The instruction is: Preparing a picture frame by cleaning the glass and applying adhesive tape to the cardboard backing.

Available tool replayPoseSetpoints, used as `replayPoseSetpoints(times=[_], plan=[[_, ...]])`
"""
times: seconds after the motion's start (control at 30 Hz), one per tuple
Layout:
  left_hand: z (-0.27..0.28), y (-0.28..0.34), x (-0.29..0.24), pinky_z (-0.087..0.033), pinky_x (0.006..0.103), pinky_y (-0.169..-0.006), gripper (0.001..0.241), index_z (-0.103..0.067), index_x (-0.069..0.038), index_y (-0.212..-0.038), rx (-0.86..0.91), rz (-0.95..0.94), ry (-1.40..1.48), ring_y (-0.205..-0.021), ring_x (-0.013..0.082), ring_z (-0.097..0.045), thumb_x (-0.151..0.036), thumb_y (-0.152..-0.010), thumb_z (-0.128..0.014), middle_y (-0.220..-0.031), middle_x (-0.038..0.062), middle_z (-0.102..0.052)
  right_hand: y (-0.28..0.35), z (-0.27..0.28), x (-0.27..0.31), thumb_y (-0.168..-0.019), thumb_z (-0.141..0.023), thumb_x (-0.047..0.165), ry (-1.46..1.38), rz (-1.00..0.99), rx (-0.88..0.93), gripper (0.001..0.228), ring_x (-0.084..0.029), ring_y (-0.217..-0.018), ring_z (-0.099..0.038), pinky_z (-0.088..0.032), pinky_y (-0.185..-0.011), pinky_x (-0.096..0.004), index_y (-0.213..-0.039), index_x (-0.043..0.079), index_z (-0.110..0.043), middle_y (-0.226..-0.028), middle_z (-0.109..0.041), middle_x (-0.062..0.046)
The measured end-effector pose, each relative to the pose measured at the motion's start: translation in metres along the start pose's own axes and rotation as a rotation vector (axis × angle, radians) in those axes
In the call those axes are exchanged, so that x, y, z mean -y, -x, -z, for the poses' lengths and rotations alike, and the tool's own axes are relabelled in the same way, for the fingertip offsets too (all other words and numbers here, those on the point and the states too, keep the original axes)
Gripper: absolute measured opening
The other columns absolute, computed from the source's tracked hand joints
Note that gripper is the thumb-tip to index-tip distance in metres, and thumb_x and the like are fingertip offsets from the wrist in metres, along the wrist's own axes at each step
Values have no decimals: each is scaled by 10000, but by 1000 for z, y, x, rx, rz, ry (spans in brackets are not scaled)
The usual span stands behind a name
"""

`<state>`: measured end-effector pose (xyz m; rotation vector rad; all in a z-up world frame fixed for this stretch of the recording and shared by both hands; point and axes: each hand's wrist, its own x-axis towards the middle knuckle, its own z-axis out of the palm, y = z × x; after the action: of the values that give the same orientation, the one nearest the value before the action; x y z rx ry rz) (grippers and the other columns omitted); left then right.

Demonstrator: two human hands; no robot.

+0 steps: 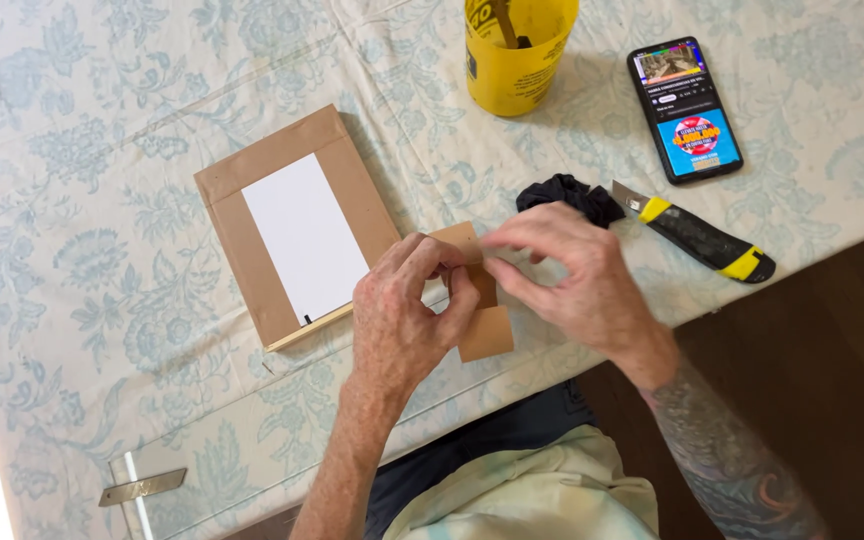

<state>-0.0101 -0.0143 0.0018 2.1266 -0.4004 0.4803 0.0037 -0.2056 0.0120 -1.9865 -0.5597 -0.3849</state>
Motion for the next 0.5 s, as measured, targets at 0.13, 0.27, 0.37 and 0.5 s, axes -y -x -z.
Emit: replayPoseSetpoints(times=[0.13, 0.27, 0.37, 0.5], plan=[[-2, -3, -3, -577, 306, -615, 129, -668, -188, -851, -50, -101, -192, -685, 183, -672, -96, -774, -716, -715, -25, -593, 1, -8, -2, -919, -738, 1, 93, 90, 75, 95, -215, -845, -678, -571, -654, -280, -995, 57, -732, -916, -715, -77], [-11, -1, -3, -569, 275, -633, 133, -670, -211, -843, -79, -154, -316, -696, 153, -657, -119, -757, -714, -717, -45, -586, 5, -13, -6, -963, -721, 29, 248, 186, 68, 73, -201, -848, -653, -572, -669, -279, -989, 80, -675, -925, -664, -37], [-12, -1, 6, -566, 283, -621, 117, -657, -199, -815, -72, -182, -352, -703, 157, -667, -142, -736, -722, -701, -42, -583, 8, -17, -7, -969, -720, 45, 260, 182, 56, 72, -193, -854, -652, -571, -681, -292, -994, 93, -673, -931, -660, -21], [9, 4, 26, -572, 344, -595, 140, -664, -141, -798, -43, -123, -302, -680, 241, -679, -63, -697, -722, -685, 22, -612, 14, -20, -16, -952, -738, 33, 259, 107, 24, 77, -212, -863, -680, -584, -668, -291, -1011, 76, -713, -929, -694, -43]])
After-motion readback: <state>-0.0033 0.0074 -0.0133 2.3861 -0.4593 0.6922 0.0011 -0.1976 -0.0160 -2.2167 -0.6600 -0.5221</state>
